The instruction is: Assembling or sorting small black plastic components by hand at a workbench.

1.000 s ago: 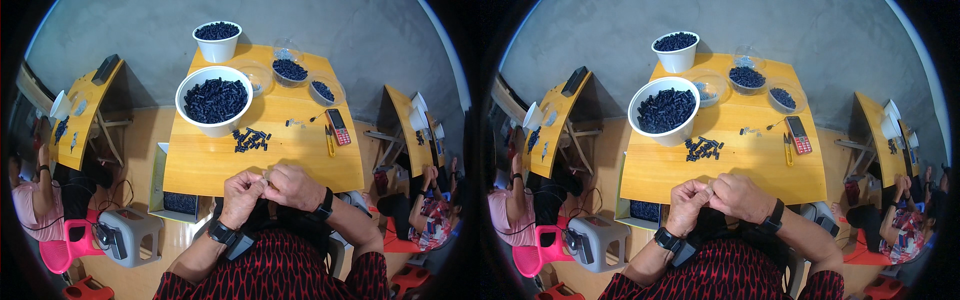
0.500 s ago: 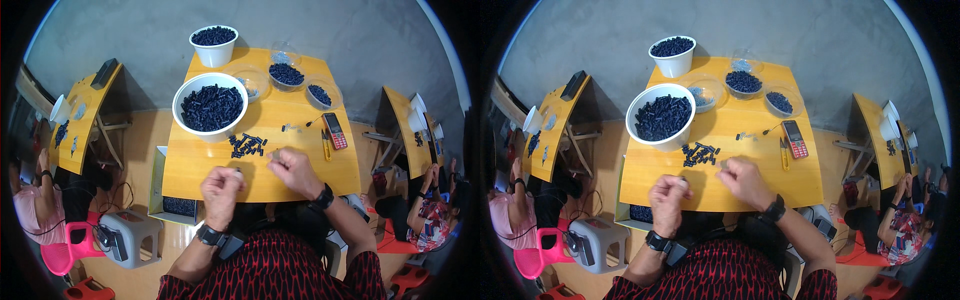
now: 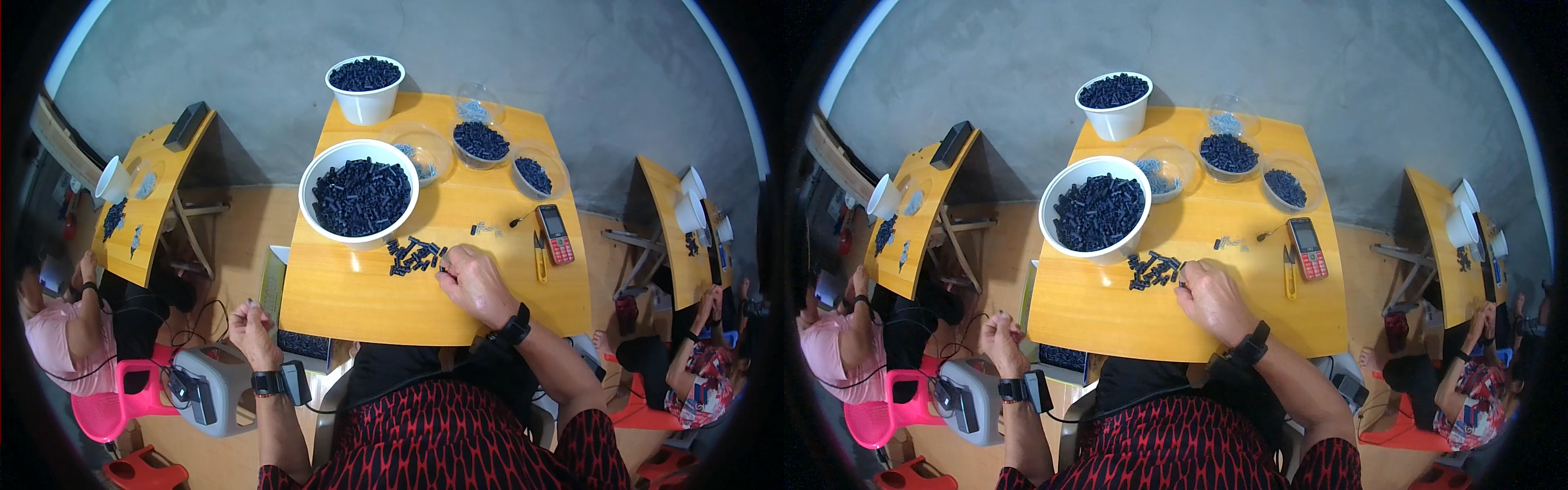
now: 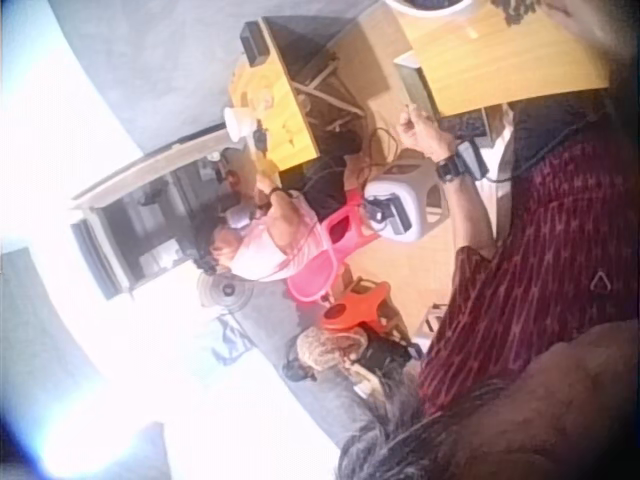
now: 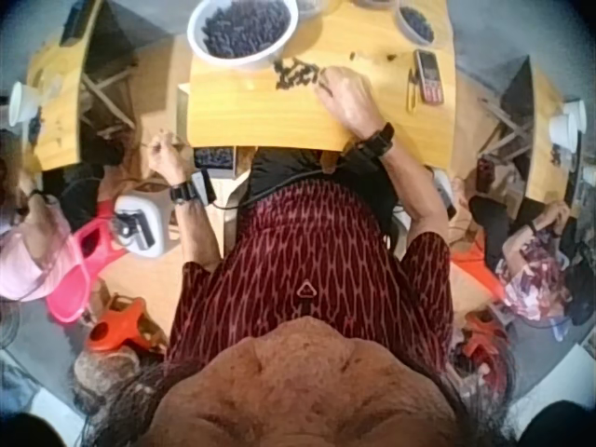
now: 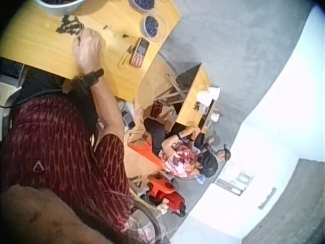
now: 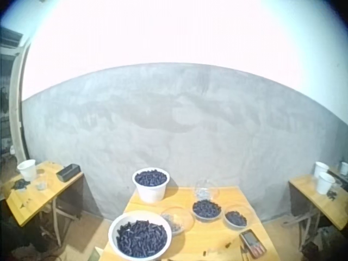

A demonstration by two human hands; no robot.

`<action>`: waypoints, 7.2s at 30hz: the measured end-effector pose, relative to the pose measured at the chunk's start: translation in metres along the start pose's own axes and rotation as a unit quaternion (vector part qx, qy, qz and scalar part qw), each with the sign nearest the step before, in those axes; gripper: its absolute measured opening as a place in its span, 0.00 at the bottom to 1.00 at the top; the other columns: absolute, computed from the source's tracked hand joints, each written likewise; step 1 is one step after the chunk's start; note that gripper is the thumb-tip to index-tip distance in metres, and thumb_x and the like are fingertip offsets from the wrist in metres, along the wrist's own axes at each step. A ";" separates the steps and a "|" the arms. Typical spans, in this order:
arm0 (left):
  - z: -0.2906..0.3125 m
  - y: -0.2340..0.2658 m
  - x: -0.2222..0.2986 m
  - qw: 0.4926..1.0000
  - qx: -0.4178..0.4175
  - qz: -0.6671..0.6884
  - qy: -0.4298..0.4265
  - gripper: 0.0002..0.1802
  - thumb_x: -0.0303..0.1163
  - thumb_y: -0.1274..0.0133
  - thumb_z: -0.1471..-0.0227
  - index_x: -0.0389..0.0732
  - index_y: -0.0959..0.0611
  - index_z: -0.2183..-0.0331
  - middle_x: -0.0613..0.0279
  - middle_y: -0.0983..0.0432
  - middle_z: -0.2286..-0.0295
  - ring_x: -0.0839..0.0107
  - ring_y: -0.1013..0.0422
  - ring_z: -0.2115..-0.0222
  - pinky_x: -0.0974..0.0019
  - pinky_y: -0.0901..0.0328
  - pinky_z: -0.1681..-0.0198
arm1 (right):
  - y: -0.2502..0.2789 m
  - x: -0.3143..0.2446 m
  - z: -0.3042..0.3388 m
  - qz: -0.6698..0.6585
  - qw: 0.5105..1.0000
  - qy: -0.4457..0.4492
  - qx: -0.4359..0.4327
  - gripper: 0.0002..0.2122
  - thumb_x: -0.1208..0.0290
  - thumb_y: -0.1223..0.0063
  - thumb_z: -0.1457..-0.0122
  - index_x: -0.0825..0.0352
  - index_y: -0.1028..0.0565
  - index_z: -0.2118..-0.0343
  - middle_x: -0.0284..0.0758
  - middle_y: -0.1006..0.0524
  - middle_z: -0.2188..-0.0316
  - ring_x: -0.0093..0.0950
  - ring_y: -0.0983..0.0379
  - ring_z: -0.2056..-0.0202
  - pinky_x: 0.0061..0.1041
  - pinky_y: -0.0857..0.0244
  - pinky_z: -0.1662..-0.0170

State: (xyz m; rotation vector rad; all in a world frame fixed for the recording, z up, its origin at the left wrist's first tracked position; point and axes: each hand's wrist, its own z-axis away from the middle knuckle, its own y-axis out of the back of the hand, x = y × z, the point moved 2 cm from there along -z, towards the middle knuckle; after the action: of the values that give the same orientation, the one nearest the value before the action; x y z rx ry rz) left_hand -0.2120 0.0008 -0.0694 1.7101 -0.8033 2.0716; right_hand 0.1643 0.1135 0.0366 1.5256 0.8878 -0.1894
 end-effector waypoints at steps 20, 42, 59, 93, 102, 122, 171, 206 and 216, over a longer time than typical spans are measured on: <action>0.050 -0.039 0.034 0.968 0.038 -0.163 -0.185 0.09 0.22 0.49 0.44 0.33 0.25 0.59 0.60 0.28 0.63 0.76 0.33 0.63 0.70 0.36 0.57 | 0.001 0.014 0.030 -0.345 0.931 -0.098 0.063 0.04 0.80 0.45 0.43 0.72 0.27 0.66 0.35 0.21 0.65 0.19 0.25 0.64 0.20 0.29 0.61; 0.164 -0.196 0.010 0.875 -0.478 -0.029 0.070 0.06 0.22 0.44 0.45 0.33 0.24 0.64 0.64 0.25 0.73 0.78 0.29 0.74 0.74 0.31 0.68 | 0.066 0.082 0.010 -0.011 0.985 -0.043 0.167 0.03 0.81 0.44 0.48 0.74 0.25 0.70 0.43 0.25 0.72 0.38 0.25 0.68 0.30 0.31 0.63; 0.159 -0.191 0.000 0.876 -0.476 -0.014 0.077 0.07 0.22 0.44 0.45 0.33 0.23 0.63 0.66 0.24 0.73 0.80 0.29 0.73 0.76 0.32 0.67 | 0.050 0.090 0.012 0.102 0.987 -0.043 0.116 0.05 0.79 0.47 0.45 0.73 0.28 0.67 0.47 0.27 0.70 0.45 0.28 0.69 0.37 0.34 0.65; 0.151 -0.192 -0.003 0.863 -0.489 -0.006 0.127 0.06 0.22 0.43 0.46 0.33 0.22 0.65 0.65 0.22 0.73 0.82 0.30 0.75 0.78 0.33 0.71 | 0.011 0.016 0.029 -0.374 0.926 -0.032 -0.039 0.02 0.81 0.43 0.45 0.72 0.23 0.69 0.34 0.24 0.68 0.21 0.27 0.66 0.21 0.33 0.63; 0.148 -0.192 -0.006 0.858 -0.497 0.013 0.130 0.06 0.20 0.43 0.46 0.33 0.21 0.64 0.63 0.22 0.72 0.81 0.29 0.75 0.78 0.33 0.70 | 0.019 0.004 0.030 -0.296 0.955 -0.003 -0.019 0.01 0.81 0.43 0.46 0.71 0.23 0.71 0.39 0.23 0.70 0.29 0.25 0.67 0.24 0.32 0.64; 0.141 -0.171 0.022 0.911 -0.408 -0.020 0.060 0.06 0.21 0.42 0.47 0.34 0.22 0.66 0.67 0.25 0.74 0.83 0.31 0.77 0.78 0.35 0.72 | 0.003 -0.003 -0.010 -0.227 0.974 0.015 -0.011 0.05 0.83 0.47 0.47 0.72 0.24 0.67 0.42 0.26 0.68 0.39 0.26 0.67 0.30 0.32 0.65; 0.146 -0.178 0.012 0.904 -0.417 -0.030 0.091 0.06 0.24 0.42 0.46 0.34 0.22 0.65 0.68 0.26 0.76 0.82 0.31 0.77 0.77 0.34 0.74 | -0.012 0.009 0.031 -0.589 0.793 -0.151 -0.036 0.03 0.78 0.51 0.37 0.71 0.27 0.63 0.35 0.24 0.72 0.22 0.27 0.73 0.19 0.32 0.69; 0.136 -0.180 0.014 0.874 -0.467 -0.019 0.133 0.04 0.24 0.45 0.44 0.35 0.22 0.66 0.71 0.28 0.77 0.85 0.36 0.80 0.80 0.40 0.77 | 0.015 -0.013 -0.005 -0.187 0.971 0.101 -0.109 0.03 0.81 0.50 0.43 0.73 0.32 0.71 0.43 0.24 0.70 0.37 0.25 0.70 0.30 0.32 0.67; 0.137 -0.184 0.015 0.882 -0.449 -0.023 0.142 0.04 0.23 0.45 0.44 0.35 0.24 0.68 0.70 0.28 0.78 0.84 0.36 0.81 0.79 0.39 0.77 | 0.005 -0.013 -0.004 -0.192 0.974 0.099 -0.069 0.04 0.85 0.48 0.47 0.72 0.32 0.72 0.44 0.25 0.72 0.42 0.24 0.68 0.33 0.31 0.66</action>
State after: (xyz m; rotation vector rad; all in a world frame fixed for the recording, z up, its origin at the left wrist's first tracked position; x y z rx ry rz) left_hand -0.0008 0.0592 -0.0006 0.8751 -1.3165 1.4585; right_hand 0.1571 0.1123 0.0493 1.2466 1.3283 -0.2521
